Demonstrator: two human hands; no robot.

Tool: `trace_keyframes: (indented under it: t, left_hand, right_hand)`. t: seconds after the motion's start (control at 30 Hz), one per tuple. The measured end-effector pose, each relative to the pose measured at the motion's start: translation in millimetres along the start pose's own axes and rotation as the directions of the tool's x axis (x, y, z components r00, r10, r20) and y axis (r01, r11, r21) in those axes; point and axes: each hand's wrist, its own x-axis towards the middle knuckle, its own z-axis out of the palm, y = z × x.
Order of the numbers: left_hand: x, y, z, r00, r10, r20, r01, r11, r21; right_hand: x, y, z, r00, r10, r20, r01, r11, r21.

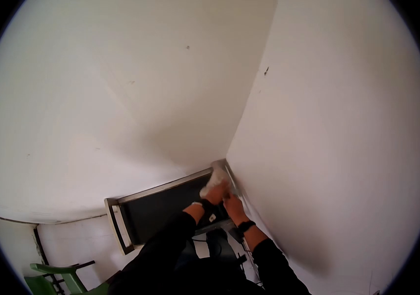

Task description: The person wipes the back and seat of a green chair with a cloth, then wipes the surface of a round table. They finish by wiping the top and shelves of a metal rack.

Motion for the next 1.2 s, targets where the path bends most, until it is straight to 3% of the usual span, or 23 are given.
trace_keyframes:
  t: [0.03,0.1,0.17,0.2,0.23,0.27,0.37,0.43,0.47,0.5,0.57,0.7,0.77,0.8,0.87,0.9,0.93,0.97,1.03,1.07,1.1,1.13,1.2]
  left_hand:
    - [-7,4,10,0.985,0.146,0.095,-0.151,0.987,0.047]
    - [-25,41,15,0.975,0.165,0.147,-0.155,0.985,-0.078]
    - [-37,51,43,0.921,0.318,0.226,-0.259,0.931,-0.258]
    - [-47,60,44,0.920,0.231,0.316,-0.128,0.941,-0.314]
    - [-60,72,45,0.902,0.144,0.407,0.011,0.935,-0.356]
    - [-72,79,45,0.903,0.168,0.395,-0.016,0.933,-0.360]
    - [-103,92,19,0.941,0.081,0.329,0.075,0.897,-0.436]
    - [-125,98,-20,0.931,-0.128,0.342,0.295,0.815,-0.499]
    - [-134,94,-35,0.895,-0.223,0.387,0.392,0.807,-0.442]
    - [-144,89,-51,0.897,-0.227,0.380,0.386,0.821,-0.420]
    - [-161,81,-81,0.971,-0.157,0.179,0.229,0.825,-0.517]
    - [-211,53,-127,0.954,-0.278,0.111,0.293,0.790,-0.538]
    - [-246,33,-138,0.941,-0.329,0.082,0.321,0.788,-0.525]
    - [-264,15,-137,0.966,-0.258,0.016,0.236,0.858,-0.455]
    - [-302,12,-145,0.948,-0.317,-0.016,0.266,0.822,-0.504]
    - [-320,-18,-132,0.980,-0.196,-0.044,0.168,0.922,-0.348]
    - [-327,-10,-140,0.912,-0.405,0.059,0.367,0.746,-0.556]
    - [-348,0,-144,0.803,-0.550,0.229,0.525,0.471,-0.709]
    - [-377,-36,-120,0.984,-0.165,0.071,0.174,0.769,-0.615]
    - [-380,-17,-130,0.845,-0.444,0.298,0.452,0.297,-0.841]
    - [-383,-18,-123,0.893,-0.408,0.191,0.378,0.449,-0.809]
    - [-378,2,-132,0.803,-0.540,0.252,0.513,0.413,-0.753]
    - [-375,-1,-124,0.789,-0.553,0.269,0.518,0.363,-0.774]
  right_hand:
    - [-17,3,-7,0.994,-0.037,0.107,0.047,0.994,-0.095]
    - [-63,10,-15,0.997,-0.024,0.067,0.018,0.995,0.093]
    - [-96,3,-20,0.982,0.188,-0.003,-0.186,0.975,0.123]
    - [-104,-3,-43,0.981,0.193,-0.024,-0.189,0.976,0.110]
    - [-115,-15,-77,0.955,0.125,0.269,-0.199,0.943,0.268]
    - [-123,-20,-100,0.854,0.002,0.521,-0.250,0.880,0.405]
    - [-144,16,-62,0.943,-0.025,0.332,-0.166,0.828,0.535]
    - [-145,2,-58,0.957,0.020,0.289,-0.195,0.782,0.592]
    - [-142,-14,-56,0.970,0.066,0.236,-0.160,0.898,0.409]
    - [-139,-31,-50,0.979,0.100,0.175,-0.136,0.968,0.210]
    - [-138,-67,-30,0.981,0.143,0.131,-0.176,0.942,0.286]
    - [-143,-141,-5,0.949,0.262,0.175,-0.314,0.830,0.461]
    - [-146,-166,8,0.945,0.097,0.314,-0.231,0.875,0.426]
    - [-148,-174,14,0.947,0.079,0.311,-0.206,0.893,0.401]
    - [-149,-178,33,0.947,0.066,0.315,-0.196,0.895,0.401]
    - [-140,-171,39,0.936,0.035,0.351,-0.165,0.923,0.349]
    - [-137,-172,45,0.954,-0.017,0.300,-0.084,0.944,0.320]
    - [-137,-167,50,0.943,-0.026,0.331,-0.073,0.956,0.283]
    - [-144,-193,42,0.977,-0.044,0.208,-0.040,0.923,0.382]
    - [-146,-198,44,0.984,-0.112,0.138,0.046,0.910,0.412]
    - [-148,-204,41,0.984,-0.088,0.152,0.009,0.891,0.453]
    - [-152,-202,45,0.993,-0.093,0.071,0.046,0.866,0.497]
    - [-155,-204,39,0.996,0.004,0.086,-0.045,0.875,0.482]
